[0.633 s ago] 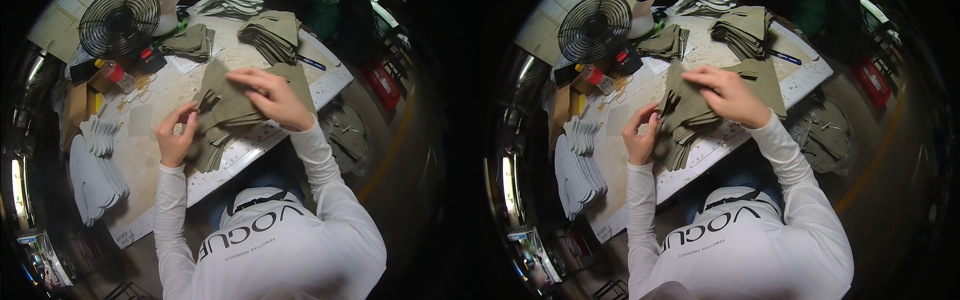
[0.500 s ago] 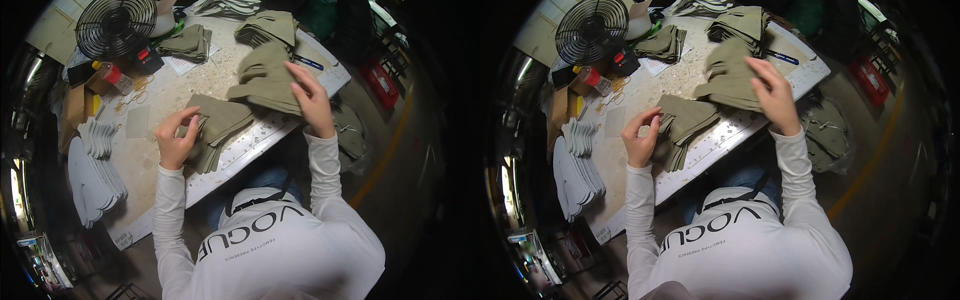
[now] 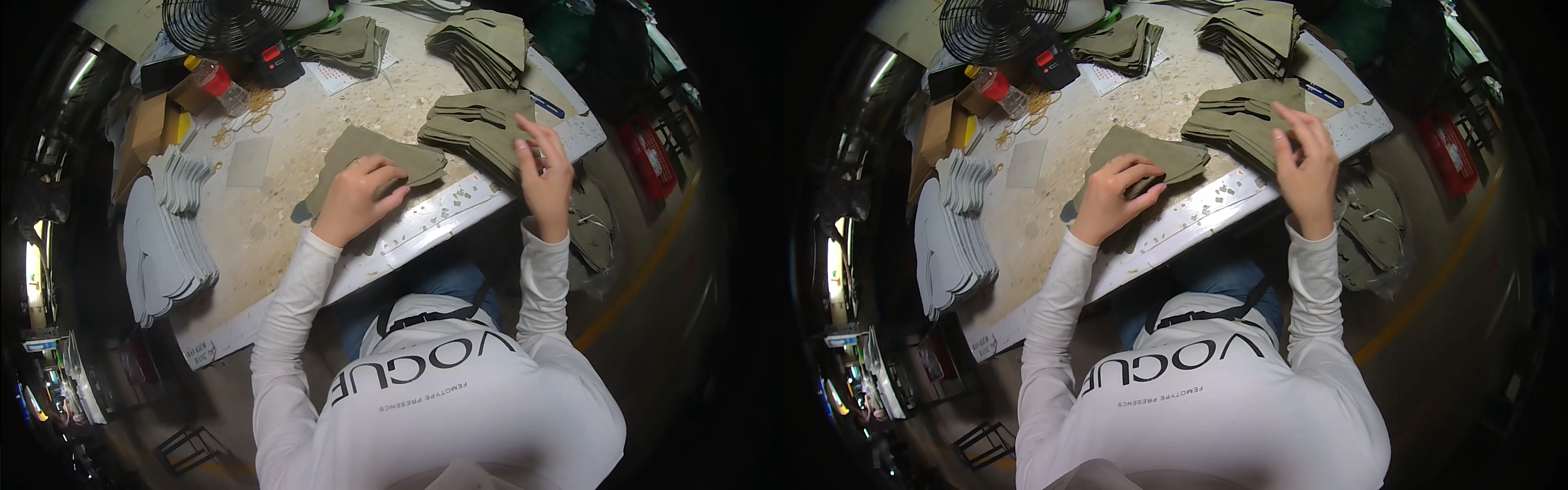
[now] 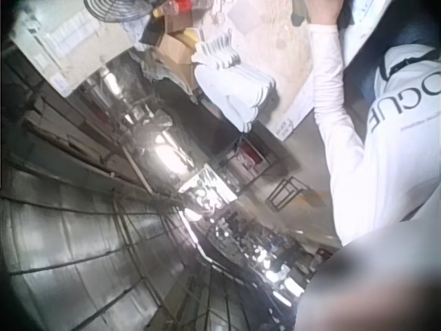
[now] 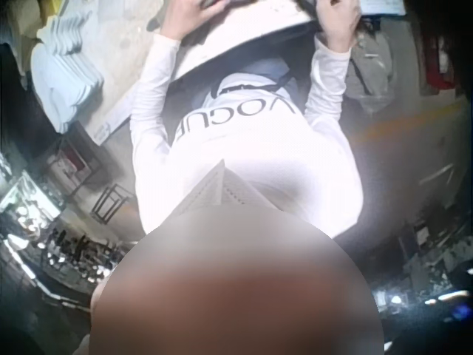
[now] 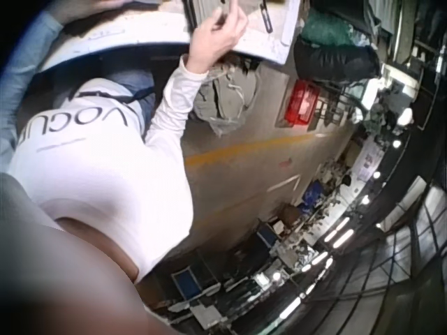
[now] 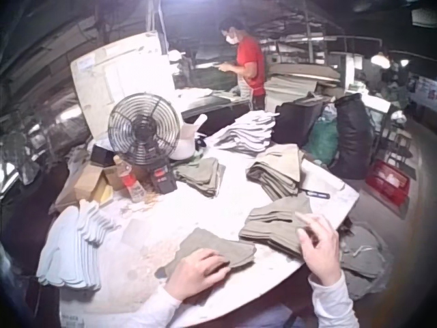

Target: The person folds multiple olive-green fabric pieces on a table, stacks them, and places small white labels on the stacks. They also write on a sheet of paper with a pen. The folded stacks are moved to the side of the table.

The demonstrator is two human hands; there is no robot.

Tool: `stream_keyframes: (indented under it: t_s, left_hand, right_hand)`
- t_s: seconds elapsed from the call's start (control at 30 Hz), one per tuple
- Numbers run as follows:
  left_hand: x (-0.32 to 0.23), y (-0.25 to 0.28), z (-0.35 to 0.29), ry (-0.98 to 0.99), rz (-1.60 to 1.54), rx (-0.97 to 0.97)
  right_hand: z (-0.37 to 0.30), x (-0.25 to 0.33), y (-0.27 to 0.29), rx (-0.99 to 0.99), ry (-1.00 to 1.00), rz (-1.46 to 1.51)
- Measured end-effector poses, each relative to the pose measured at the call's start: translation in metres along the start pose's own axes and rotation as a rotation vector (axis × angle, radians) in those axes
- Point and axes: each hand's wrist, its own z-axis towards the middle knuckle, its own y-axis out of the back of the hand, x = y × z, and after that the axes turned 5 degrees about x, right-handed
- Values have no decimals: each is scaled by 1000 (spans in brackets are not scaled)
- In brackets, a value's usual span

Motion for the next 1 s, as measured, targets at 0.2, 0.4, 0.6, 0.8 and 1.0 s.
stream_keyframes:
  t_s: [0.2, 0.4, 0.6, 0.8, 1.0]
  left_hand:
    - [-7, 2, 3, 144, -185, -5]
    - [-6, 2, 3, 44, 24, -25]
    - [4, -2, 2, 8, 51, -98]
    - [0, 9, 1, 82, -138, -119]
    - [-4, 27, -6, 197, -268, -229]
  right_hand:
    - [-10, 22, -32, 156, 101, 97]
    - [-12, 30, -44, 245, 94, 103]
    - [-10, 22, -57, 287, 35, 254]
    - [19, 2, -92, 645, -401, 748]
    - [55, 5, -121, 936, -93, 613]
